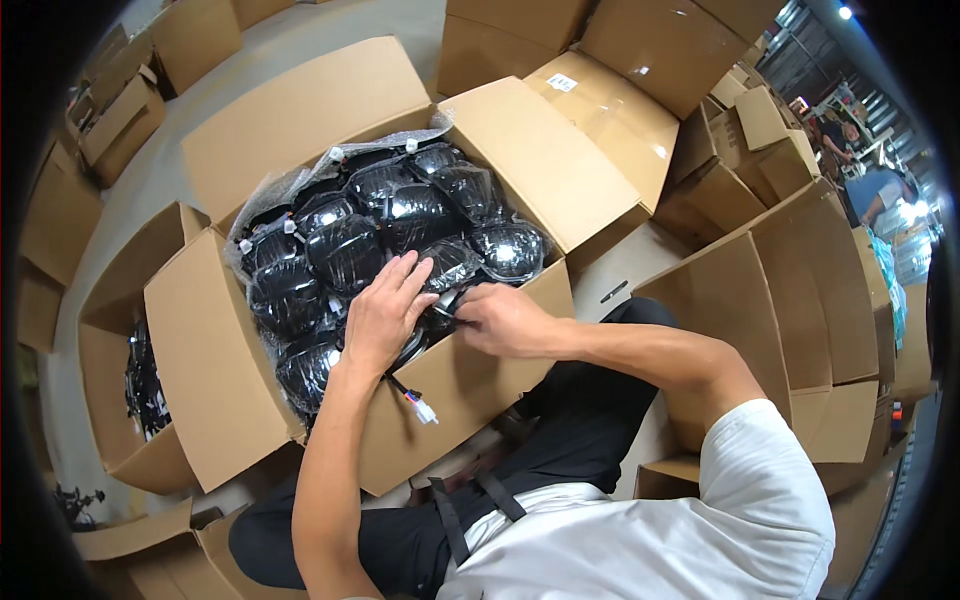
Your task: The person sits on the floor and packs small black electronic devices into a cardboard box. They transfer the items from a source box, arrange them neatly, and place a sheet of bubble wrap on top before closing the box flaps and writing on the exterior.
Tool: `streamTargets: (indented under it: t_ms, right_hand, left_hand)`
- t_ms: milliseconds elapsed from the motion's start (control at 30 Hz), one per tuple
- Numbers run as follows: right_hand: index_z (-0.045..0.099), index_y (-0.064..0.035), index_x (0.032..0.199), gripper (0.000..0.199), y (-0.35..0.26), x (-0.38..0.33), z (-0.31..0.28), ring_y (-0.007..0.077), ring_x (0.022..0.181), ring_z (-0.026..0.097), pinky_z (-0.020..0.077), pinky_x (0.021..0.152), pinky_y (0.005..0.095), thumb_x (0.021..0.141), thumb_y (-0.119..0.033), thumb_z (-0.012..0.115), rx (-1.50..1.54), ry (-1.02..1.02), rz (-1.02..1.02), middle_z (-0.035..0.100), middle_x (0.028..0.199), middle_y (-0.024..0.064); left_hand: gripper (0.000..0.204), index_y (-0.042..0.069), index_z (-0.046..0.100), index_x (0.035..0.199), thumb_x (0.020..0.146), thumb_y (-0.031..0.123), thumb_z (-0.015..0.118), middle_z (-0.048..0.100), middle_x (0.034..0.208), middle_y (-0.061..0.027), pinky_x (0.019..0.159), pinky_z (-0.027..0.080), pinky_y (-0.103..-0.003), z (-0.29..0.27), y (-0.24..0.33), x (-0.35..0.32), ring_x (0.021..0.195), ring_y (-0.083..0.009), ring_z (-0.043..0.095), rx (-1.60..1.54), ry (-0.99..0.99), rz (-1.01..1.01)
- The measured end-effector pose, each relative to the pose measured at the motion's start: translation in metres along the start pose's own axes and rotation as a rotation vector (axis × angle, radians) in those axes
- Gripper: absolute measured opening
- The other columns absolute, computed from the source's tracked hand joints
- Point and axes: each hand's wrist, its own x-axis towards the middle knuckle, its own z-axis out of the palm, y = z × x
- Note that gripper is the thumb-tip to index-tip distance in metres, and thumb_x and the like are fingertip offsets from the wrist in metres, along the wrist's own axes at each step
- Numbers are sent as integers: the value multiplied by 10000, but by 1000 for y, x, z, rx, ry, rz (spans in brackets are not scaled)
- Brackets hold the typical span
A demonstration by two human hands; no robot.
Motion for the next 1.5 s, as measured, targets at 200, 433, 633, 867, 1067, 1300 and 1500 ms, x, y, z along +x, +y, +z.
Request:
streamTargets:
  t_ms: [200, 433, 633, 867, 1067, 1300, 1500]
  right_hand:
    - [706, -98, 780, 72, 18, 8, -6, 272, 897, 650, 534, 751, 424, 769, -162, 678, -702, -117, -231, 614, 932, 62]
    - [714, -41, 877, 272, 22, -1, -18, 323, 762, 706, 552, 656, 457, 978, -289, 669, -192, -244, -9, 689, 816, 210]
    - [703, -31, 824, 412, -93, -8, 23, 352, 729, 712, 561, 621, 448, 882, -435, 756, -167, -198, 91, 692, 787, 164]
    - [624, -91, 840, 117, -60, 12, 51, 254, 761, 657, 544, 595, 386, 791, -178, 685, -409, 118, -117, 569, 812, 72]
    - [632, -82, 745, 304, -51, 22, 36, 273, 747, 634, 536, 646, 412, 867, -332, 755, -281, -8, -251, 616, 716, 65]
    - [665, -70, 797, 348, -147, 7, 85, 341, 625, 678, 551, 600, 466, 917, -389, 730, 72, 49, -60, 658, 708, 146]
    - [675, 27, 915, 394, -196, 48, 199, 313, 637, 711, 565, 657, 459, 989, -359, 666, 1337, -216, 612, 683, 714, 222]
  left_hand:
    - [471, 68, 658, 1325, 937, 331, 711, 613, 1406, -180, 991, 535, -457, -6, -3, -7, 1278, -392, 592, -55, -71, -74]
    - [623, 46, 638, 1357, 845, 357, 810, 530, 1486, -232, 1129, 405, -496, -58, -6, -31, 1342, -414, 527, -192, -259, -142]
    - [714, 45, 620, 1376, 738, 229, 881, 497, 1522, -224, 1182, 386, -463, -76, -1, -49, 1440, -388, 439, 18, -460, -132]
    - [545, 31, 650, 1321, 817, 173, 798, 559, 1458, -232, 1095, 482, -447, -83, -14, -52, 1294, -419, 577, -66, -372, -140]
    - [480, 6, 655, 1320, 851, 50, 747, 625, 1402, -213, 1107, 468, -400, -129, -32, -67, 1295, -360, 607, -307, -378, -300]
    - [714, 52, 580, 1419, 762, 129, 849, 474, 1550, -207, 1127, 451, -441, -152, -13, -112, 1401, -381, 495, -19, -534, -401]
    - [743, 57, 569, 1412, 745, 186, 869, 493, 1504, -253, 1135, 434, -489, -139, -15, -109, 1396, -431, 471, 222, -589, -249]
